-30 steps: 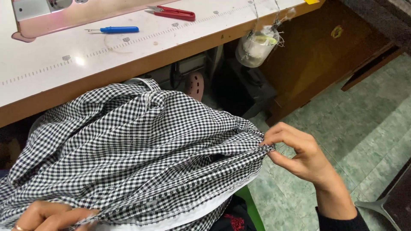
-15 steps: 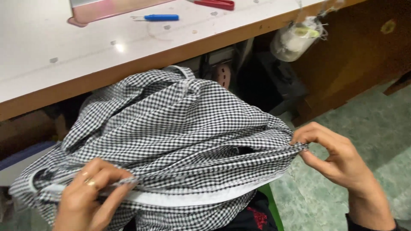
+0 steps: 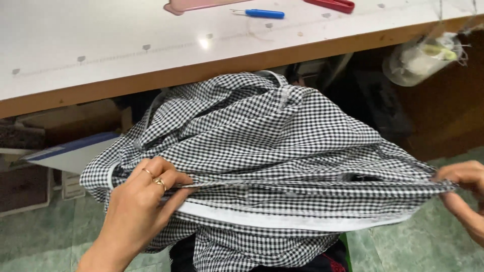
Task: Inspecting a checkered garment for loose threads and removing them using a small thread-picking tool at a sewing workstation.
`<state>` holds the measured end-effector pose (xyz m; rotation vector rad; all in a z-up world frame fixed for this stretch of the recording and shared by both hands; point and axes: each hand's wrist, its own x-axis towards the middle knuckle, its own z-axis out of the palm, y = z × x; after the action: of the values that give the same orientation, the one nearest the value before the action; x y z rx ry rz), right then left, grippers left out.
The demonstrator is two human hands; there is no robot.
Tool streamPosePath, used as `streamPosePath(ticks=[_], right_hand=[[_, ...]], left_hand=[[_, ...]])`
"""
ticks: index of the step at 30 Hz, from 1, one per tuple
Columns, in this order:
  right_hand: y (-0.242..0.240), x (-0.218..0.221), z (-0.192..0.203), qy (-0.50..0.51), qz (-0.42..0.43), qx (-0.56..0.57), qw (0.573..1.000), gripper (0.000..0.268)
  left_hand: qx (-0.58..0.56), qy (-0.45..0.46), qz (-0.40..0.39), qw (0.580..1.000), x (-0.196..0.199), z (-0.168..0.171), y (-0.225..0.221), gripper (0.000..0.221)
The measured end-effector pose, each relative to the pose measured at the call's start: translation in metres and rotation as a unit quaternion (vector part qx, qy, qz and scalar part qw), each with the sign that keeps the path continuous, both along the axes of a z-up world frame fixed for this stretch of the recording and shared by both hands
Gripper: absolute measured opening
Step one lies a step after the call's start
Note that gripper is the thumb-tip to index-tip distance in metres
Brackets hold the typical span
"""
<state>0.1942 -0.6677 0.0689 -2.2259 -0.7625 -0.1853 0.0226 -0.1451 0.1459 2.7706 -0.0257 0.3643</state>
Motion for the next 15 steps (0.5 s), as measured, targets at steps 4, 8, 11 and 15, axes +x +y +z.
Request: streamPosePath(ticks=[4,8,11,15], right_hand=[[-0.005,0.004,0.002,0.051,-0.084,-0.113,0.989,0.026],[0.009,-0.01,0.012,-0.013,-0.033,-0.038,0.999,0.008],[0.027,-0.021,0.025,-0.039,-0.023,0.004,0.999,0.01],[0.034,-0.027,0.033,-0.061,-0.021,0.02,0.998,0.013]], left_hand=[[0.027,-0.015,0.004,1.0,-0.005,-0.001,0.007,0.012],[0.04,-0.194,-0.101,0.975,-0.006,0.003,0.004,0.017],[0.067,-0.293,-0.127,0.945,-0.018,0.005,0.009,0.006],[0.068,-0.312,-0.084,0.944,-0.033,-0.008,0.012,0.003]])
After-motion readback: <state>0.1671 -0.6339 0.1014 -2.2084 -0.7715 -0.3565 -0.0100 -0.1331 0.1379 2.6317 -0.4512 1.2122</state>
